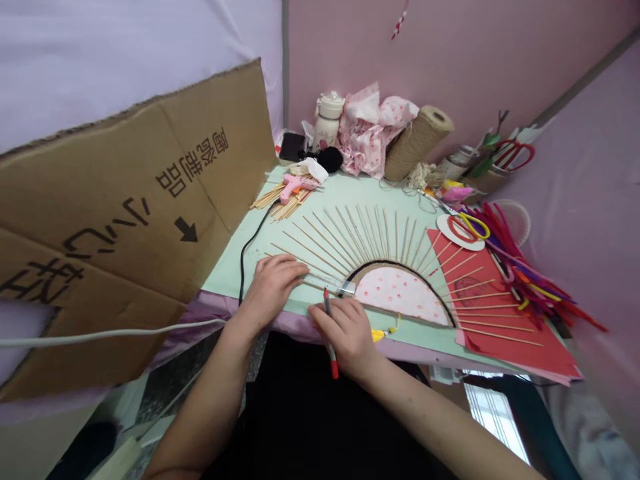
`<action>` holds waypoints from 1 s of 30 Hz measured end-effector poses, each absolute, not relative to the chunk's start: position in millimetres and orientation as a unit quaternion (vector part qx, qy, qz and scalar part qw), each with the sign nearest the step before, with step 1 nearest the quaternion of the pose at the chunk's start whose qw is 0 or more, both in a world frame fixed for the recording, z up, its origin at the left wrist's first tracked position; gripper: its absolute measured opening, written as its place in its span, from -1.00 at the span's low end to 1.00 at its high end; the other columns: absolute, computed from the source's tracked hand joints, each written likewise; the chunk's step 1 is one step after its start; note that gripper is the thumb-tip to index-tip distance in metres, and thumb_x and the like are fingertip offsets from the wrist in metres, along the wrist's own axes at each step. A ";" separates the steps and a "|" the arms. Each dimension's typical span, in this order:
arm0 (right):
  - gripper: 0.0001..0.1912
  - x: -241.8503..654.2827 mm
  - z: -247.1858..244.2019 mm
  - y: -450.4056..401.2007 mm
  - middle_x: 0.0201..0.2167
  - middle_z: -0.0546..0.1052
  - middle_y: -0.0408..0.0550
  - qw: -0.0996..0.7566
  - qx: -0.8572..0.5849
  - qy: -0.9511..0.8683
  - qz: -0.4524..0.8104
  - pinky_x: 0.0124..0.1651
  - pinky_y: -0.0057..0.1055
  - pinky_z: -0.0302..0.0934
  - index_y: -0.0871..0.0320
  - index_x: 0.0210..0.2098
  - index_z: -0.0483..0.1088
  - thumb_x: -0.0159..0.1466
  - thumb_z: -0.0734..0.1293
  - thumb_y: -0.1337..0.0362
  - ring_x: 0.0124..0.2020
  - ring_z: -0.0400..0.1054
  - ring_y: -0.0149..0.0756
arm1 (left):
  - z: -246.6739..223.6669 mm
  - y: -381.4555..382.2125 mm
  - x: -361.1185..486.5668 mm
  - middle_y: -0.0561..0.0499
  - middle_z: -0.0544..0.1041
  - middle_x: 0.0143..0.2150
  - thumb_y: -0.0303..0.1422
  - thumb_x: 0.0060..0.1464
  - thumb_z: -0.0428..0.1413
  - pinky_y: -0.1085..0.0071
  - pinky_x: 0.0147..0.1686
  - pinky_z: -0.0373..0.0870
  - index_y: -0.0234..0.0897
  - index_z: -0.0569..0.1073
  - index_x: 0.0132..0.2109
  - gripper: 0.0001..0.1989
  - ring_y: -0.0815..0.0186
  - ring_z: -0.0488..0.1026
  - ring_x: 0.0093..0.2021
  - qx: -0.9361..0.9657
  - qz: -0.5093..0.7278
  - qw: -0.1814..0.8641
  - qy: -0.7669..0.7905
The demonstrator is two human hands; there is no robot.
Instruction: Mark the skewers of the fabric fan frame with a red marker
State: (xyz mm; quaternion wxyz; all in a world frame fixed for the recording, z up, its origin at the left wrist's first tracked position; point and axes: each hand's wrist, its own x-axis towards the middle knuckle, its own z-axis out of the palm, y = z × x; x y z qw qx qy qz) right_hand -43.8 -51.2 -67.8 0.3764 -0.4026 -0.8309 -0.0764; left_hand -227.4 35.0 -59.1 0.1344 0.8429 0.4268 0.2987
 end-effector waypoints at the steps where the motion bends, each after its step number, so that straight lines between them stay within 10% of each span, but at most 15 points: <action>1: -0.69 -44.4 -67.4 -52.4 -0.13 0.61 0.04 0.372 -0.409 -0.830 -0.077 -0.12 -0.19 0.26 0.08 0.06 0.35 0.33 0.28 0.41 -0.09 0.45 -0.16 | -59.3 35.1 -227.5 0.02 0.62 -0.05 -0.42 0.21 0.10 0.14 0.07 0.19 -0.14 0.54 -0.06 -0.81 0.20 0.43 0.06 0.843 0.299 0.132 0.426; 5: -0.78 -50.8 -68.7 -55.5 0.07 0.54 0.08 0.340 -0.423 -0.835 -0.086 0.09 -0.09 0.23 0.12 -0.03 0.40 0.32 0.32 0.33 0.11 0.37 -0.08 | -59.7 35.3 -228.6 0.00 0.62 -0.05 -0.42 0.21 0.10 0.14 0.06 0.20 -0.15 0.53 -0.05 -0.80 0.19 0.43 0.07 0.847 0.297 0.123 0.423; 18: -0.82 -51.9 -70.6 -57.8 -0.21 0.61 0.00 0.358 -0.382 -0.850 -0.054 0.09 -0.17 0.22 0.16 -0.08 0.39 0.34 0.27 0.29 -0.12 0.41 -0.24 | -56.9 35.9 -229.0 0.03 0.61 -0.03 -0.41 0.23 0.09 0.16 0.06 0.16 -0.16 0.52 -0.11 -0.85 0.19 0.43 0.07 0.855 0.280 0.117 0.421; 24: -0.66 -50.9 -65.4 -62.7 -0.32 0.49 0.02 0.380 -0.404 -0.829 -0.075 -0.22 -0.27 0.16 0.19 0.00 0.39 0.39 0.17 0.12 -0.29 0.32 -0.25 | -54.7 35.5 -228.0 0.02 0.61 -0.04 -0.43 0.22 0.10 0.19 0.05 0.15 -0.16 0.51 -0.05 -0.81 0.20 0.43 0.07 0.852 0.274 0.118 0.430; 30: -0.82 -50.2 -58.3 -51.4 -0.48 0.40 -0.09 0.387 -0.452 -0.801 -0.065 -0.33 -0.32 0.08 0.23 -0.17 0.39 0.31 0.19 0.40 -0.41 0.25 -0.30 | -57.2 35.0 -227.9 0.03 0.62 -0.06 -0.44 0.19 0.14 0.20 0.06 0.15 -0.17 0.52 -0.05 -0.81 0.22 0.44 0.06 0.850 0.282 0.118 0.429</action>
